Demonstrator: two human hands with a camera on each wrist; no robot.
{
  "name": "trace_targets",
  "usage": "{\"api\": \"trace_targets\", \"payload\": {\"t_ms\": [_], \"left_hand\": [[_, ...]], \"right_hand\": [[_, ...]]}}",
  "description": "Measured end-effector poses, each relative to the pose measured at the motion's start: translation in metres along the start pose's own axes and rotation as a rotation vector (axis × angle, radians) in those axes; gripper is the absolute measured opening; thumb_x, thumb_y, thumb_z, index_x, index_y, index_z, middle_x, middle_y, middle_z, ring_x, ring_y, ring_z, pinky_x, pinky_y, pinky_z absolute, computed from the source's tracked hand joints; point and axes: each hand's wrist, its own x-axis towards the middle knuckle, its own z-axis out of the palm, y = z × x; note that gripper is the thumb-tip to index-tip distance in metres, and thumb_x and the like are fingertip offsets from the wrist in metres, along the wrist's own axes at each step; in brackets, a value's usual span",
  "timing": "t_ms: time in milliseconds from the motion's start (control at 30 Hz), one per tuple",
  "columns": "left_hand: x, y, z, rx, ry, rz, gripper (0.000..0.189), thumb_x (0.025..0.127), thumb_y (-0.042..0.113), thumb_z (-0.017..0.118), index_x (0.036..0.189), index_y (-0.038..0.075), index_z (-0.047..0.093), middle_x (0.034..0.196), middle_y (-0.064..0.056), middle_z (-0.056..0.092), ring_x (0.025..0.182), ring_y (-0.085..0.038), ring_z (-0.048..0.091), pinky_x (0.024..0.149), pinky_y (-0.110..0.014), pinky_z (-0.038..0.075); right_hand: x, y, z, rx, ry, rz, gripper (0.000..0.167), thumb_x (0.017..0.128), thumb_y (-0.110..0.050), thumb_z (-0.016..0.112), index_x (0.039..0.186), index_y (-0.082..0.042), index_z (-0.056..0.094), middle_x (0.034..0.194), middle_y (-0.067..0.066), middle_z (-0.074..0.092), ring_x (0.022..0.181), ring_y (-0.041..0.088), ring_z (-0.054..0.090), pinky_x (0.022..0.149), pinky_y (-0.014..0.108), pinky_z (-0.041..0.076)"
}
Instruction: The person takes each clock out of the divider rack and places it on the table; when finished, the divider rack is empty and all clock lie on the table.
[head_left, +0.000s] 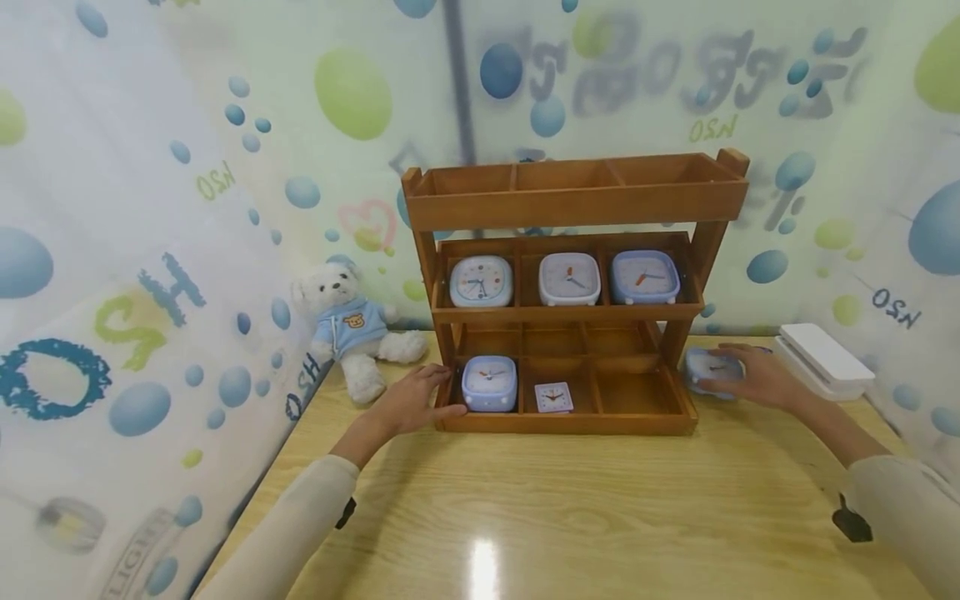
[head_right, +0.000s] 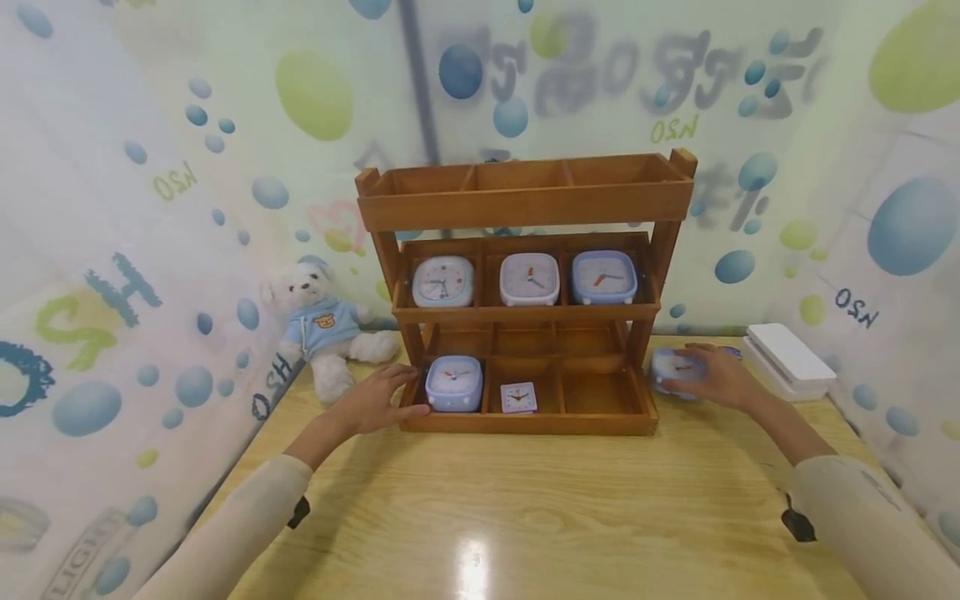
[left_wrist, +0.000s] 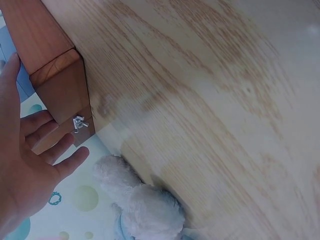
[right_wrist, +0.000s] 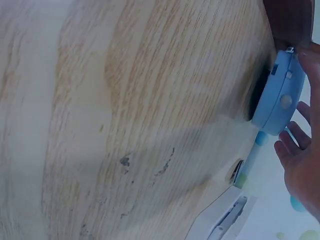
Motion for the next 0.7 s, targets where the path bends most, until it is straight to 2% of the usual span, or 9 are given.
{"api": "trace_targets", "payload": {"t_ms": [67,200,300,333,433,567,700], "left_hand": [[0.0,-0.001,0.001,0.001,0.002,0.006,0.092,0.092,0.073,0.061,0.152,0.005,0.053,0.155,-0.013,0.049,0.144,-0.037,0.043,0.114,-0.053,0.041],[0.001,-0.002,0.003,0.0,0.01,0.012,0.092,0.092,0.074,0.061,0.152,0.004,0.053,0.155,-0.012,0.049,0.144,-0.037,0.043,0.114,-0.054,0.04],[0.001,-0.001,0.003,-0.003,0.009,0.01,0.092,0.092,0.074,0.061,0.152,0.005,0.053,0.156,-0.012,0.049,0.145,-0.037,0.043,0.113,-0.055,0.041],[0.001,-0.001,0.003,-0.004,0.008,0.009,0.092,0.092,0.074,0.06,0.152,0.005,0.052,0.156,-0.012,0.049,0.145,-0.037,0.043,0.113,-0.055,0.041],[0.0,-0.001,0.003,-0.004,0.01,0.017,0.092,0.092,0.074,0.06,0.152,0.005,0.053,0.155,-0.013,0.049,0.144,-0.038,0.043,0.113,-0.055,0.041],[0.001,-0.002,0.004,0.001,0.021,0.022,0.092,0.092,0.073,0.061,0.152,0.005,0.053,0.155,-0.014,0.05,0.144,-0.038,0.043,0.114,-0.054,0.04],[0.001,-0.003,0.005,-0.003,0.023,0.017,0.092,0.092,0.073,0.062,0.152,0.005,0.053,0.155,-0.014,0.049,0.145,-0.038,0.042,0.115,-0.053,0.04]], "right_hand": [[-0.002,-0.003,0.0,0.006,0.014,-0.029,0.066,0.079,-0.034,0.09,0.125,0.009,0.07,0.114,0.033,0.07,0.092,0.047,0.07,0.077,0.059,0.054],[-0.004,-0.01,-0.003,0.005,0.008,-0.073,0.065,0.079,-0.029,0.09,0.127,0.008,0.069,0.106,0.029,0.073,0.074,0.025,0.068,0.071,0.05,0.056],[-0.006,-0.019,-0.007,0.03,-0.006,-0.078,0.062,0.081,-0.027,0.089,0.129,0.007,0.068,0.106,0.026,0.075,0.073,0.022,0.068,0.067,0.043,0.055],[-0.007,-0.023,-0.008,0.044,-0.01,-0.077,0.061,0.082,-0.026,0.089,0.13,0.006,0.068,0.107,0.026,0.075,0.075,0.024,0.069,0.066,0.042,0.055],[-0.01,-0.034,-0.01,0.079,-0.018,-0.074,0.058,0.084,-0.025,0.088,0.131,0.003,0.068,0.113,0.025,0.074,0.093,0.041,0.073,0.071,0.049,0.057],[-0.011,-0.049,-0.008,0.095,-0.025,-0.089,0.058,0.084,-0.024,0.088,0.132,0.002,0.068,0.12,0.023,0.073,0.106,0.043,0.07,0.084,0.058,0.055],[-0.009,-0.065,-0.005,0.118,-0.028,-0.11,0.057,0.084,-0.025,0.089,0.131,0.0,0.069,0.126,0.02,0.071,0.114,0.043,0.067,0.089,0.056,0.052]]}}
